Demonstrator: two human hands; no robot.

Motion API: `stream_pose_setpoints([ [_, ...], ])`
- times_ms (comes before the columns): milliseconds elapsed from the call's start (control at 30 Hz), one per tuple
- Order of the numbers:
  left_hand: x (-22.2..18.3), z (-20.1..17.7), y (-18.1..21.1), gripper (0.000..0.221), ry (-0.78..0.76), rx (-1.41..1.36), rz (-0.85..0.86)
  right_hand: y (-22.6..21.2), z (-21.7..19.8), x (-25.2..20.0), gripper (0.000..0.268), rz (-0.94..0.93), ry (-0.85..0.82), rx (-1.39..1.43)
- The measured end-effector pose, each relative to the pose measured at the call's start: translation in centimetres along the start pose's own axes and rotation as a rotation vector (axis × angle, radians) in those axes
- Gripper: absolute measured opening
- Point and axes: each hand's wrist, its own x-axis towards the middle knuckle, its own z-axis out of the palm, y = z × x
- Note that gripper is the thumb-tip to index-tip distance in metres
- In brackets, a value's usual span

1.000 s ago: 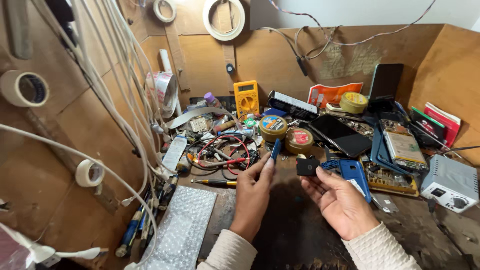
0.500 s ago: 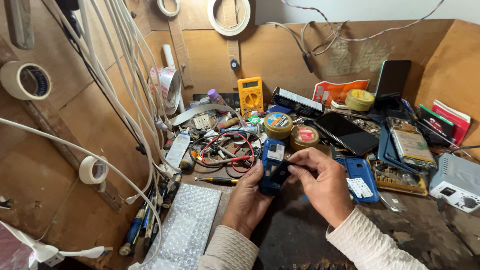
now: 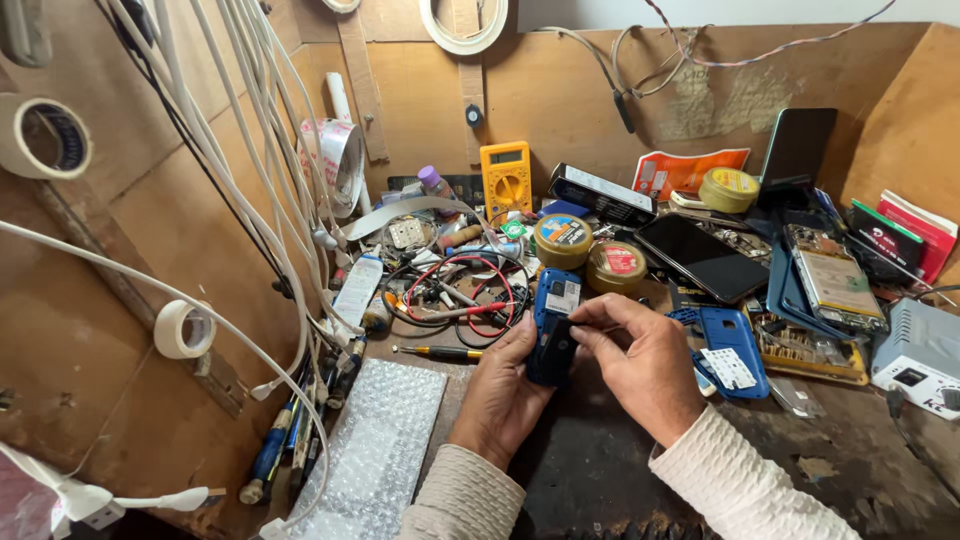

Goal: The person uses a heat gun on a mobile phone circuit board, applies paste from a small container with a tool, and places a battery and components into a phone casing by hand.

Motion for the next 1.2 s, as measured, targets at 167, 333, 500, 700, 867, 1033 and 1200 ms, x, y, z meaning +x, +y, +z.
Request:
stream_pose_setpoints([
  [167, 0.3, -0.6, -0.4, 0.032, -0.022, -0.022, 0.024, -0.7, 0.6, -0.8, 0.021, -0.222, 0.05, -0.171],
  [333, 0.8, -1.5, -0.7, 0.031, 0.006, -0.049, 0.027, -0.7, 1.2, -1.2, 0.025, -0.352, 0.097, -0.306],
  [500, 0.9, -1.5, -0.9, 0.03, 0.036, -0.019, 0.036, -0.3, 1.6, -1.7, 0.027, -0.429, 0.105, -0.407],
  [700, 0.6, -0.9, -0.7, 0.028, 0.024, -0.034, 0.031, 0.0, 2.8, -2.7, 0.033, -0.424, 0.083, -0.464],
  [867, 0.7, -1.1, -1.0, 0.026, -0.004, -0.047, 0.089, 0.0, 3.5, -2.7, 0.036, -0.52, 0.092, -0.631],
  [1033, 0.7, -0.7, -1.1, 0.028, 0.021, -0.009, 0.111, -1.3, 2.7, -2.6, 0.049, -0.421, 0.058, -0.578],
  [1200, 0.3, 0.7, -1.6, 0.049, -0.033, 0.052, 0.176, -1.4, 2.9, -3.5, 0.048, -0.157, 0.058, -0.511],
])
